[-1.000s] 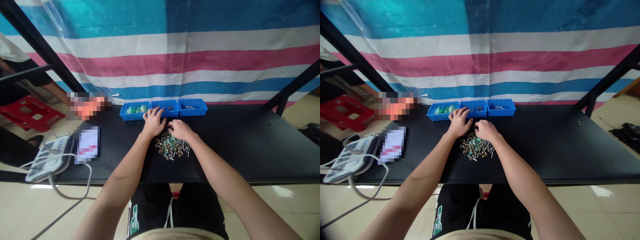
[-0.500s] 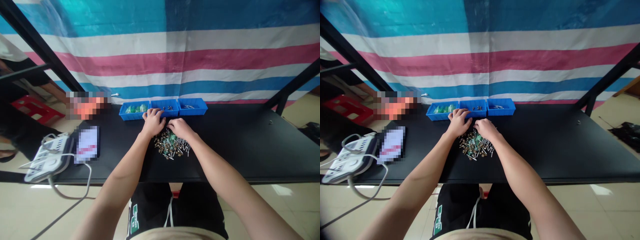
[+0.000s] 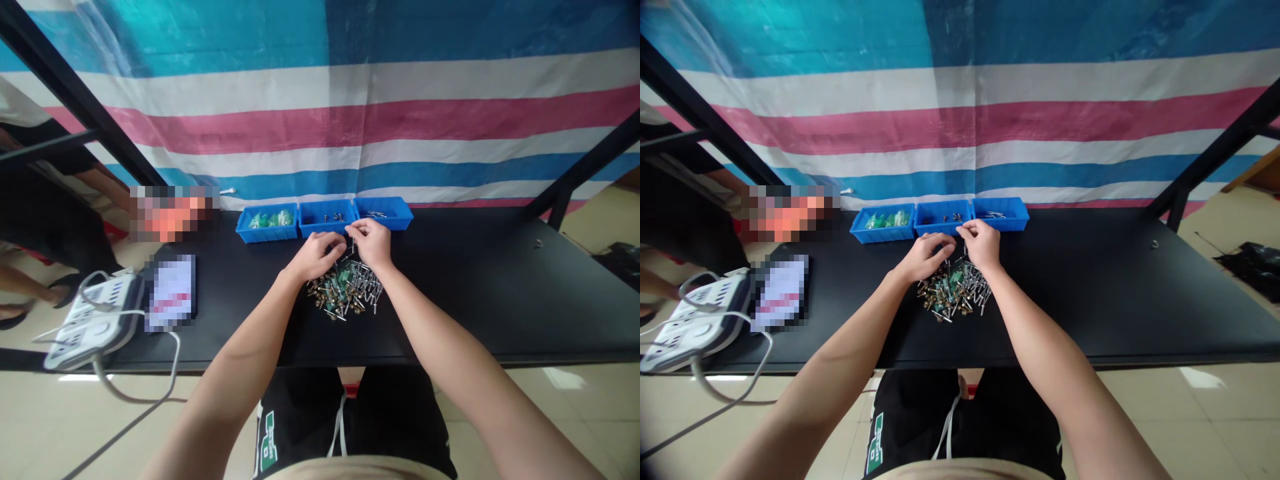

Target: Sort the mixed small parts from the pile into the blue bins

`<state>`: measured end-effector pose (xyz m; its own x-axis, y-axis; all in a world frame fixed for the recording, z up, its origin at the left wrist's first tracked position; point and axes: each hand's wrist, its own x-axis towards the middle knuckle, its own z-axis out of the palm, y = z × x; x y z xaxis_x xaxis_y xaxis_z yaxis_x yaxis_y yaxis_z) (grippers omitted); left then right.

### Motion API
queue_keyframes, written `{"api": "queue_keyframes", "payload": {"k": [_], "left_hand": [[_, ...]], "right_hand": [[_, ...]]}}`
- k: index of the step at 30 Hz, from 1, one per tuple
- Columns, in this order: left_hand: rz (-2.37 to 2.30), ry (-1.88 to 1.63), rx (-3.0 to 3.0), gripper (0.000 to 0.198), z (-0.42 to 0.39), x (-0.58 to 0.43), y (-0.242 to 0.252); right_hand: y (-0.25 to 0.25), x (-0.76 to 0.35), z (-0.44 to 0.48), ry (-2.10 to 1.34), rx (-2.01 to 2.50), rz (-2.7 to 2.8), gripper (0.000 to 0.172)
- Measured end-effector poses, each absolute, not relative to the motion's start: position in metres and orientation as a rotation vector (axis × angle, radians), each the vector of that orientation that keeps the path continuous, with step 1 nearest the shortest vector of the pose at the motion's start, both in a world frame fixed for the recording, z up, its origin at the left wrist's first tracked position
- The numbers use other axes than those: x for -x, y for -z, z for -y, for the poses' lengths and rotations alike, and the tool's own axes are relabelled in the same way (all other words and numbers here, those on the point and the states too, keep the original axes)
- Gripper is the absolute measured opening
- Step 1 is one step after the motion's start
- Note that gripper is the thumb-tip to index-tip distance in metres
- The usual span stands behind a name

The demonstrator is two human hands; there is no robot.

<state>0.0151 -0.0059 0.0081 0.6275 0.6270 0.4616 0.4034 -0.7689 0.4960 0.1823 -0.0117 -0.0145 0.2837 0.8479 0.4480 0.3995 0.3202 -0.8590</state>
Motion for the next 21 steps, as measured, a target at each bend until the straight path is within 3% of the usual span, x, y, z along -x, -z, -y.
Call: {"api": "queue_keyframes", "payload": {"k": [6, 21], "left_hand": [[-0.736, -0.856, -2.476, 0.028, 0.0114, -0.0214, -0.0084], [-0.739, -0.883, -2.422, 0.026, 0.0106, -0.0259, -0.0033]], "right_hand": [[0.0131, -0.1802, 0.0095, -0.636, 1.236, 1.208, 0.025], [0.0126, -0.1756, 0.0111, -0.667, 1.196, 1.150, 0.025]]}}
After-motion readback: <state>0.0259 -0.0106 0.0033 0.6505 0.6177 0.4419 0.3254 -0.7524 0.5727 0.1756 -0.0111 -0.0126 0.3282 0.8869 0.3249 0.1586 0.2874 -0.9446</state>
